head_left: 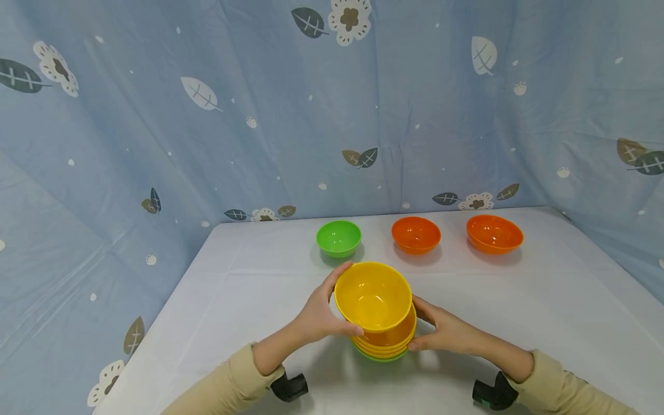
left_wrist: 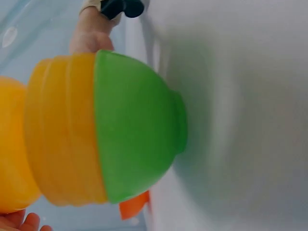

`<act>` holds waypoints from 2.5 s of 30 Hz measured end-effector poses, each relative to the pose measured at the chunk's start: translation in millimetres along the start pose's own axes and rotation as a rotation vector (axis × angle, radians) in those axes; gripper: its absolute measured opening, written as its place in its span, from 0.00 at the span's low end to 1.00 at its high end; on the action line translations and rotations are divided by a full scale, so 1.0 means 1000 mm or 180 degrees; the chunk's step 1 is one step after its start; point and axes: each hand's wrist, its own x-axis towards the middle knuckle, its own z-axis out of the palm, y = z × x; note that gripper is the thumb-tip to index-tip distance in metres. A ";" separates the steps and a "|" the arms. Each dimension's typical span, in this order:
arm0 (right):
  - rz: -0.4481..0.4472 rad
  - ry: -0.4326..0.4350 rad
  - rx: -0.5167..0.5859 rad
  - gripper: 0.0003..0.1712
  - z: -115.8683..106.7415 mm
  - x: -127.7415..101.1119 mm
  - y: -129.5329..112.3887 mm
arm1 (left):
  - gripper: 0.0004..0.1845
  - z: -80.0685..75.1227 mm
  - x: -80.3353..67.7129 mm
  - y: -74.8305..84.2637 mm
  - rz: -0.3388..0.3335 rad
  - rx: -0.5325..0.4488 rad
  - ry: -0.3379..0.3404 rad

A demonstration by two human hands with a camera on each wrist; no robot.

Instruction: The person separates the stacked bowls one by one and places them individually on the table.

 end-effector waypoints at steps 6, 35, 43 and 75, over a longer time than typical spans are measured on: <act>0.0122 0.0034 -0.0077 0.51 0.001 0.000 -0.002 | 0.57 -0.011 0.000 0.006 0.0095 -0.0041 0.0118; 0.0185 0.0095 -0.0071 0.51 0.002 0.001 -0.004 | 0.52 -0.077 0.003 0.006 -0.0212 0.0042 0.1198; 0.0186 0.0069 -0.0062 0.50 0.002 0.002 -0.003 | 0.51 -0.096 0.005 0.001 -0.0312 0.0152 0.1461; 0.0043 0.0020 0.0000 0.49 0.001 0.001 -0.002 | 0.54 -0.147 0.035 -0.036 -0.0529 0.0313 0.1995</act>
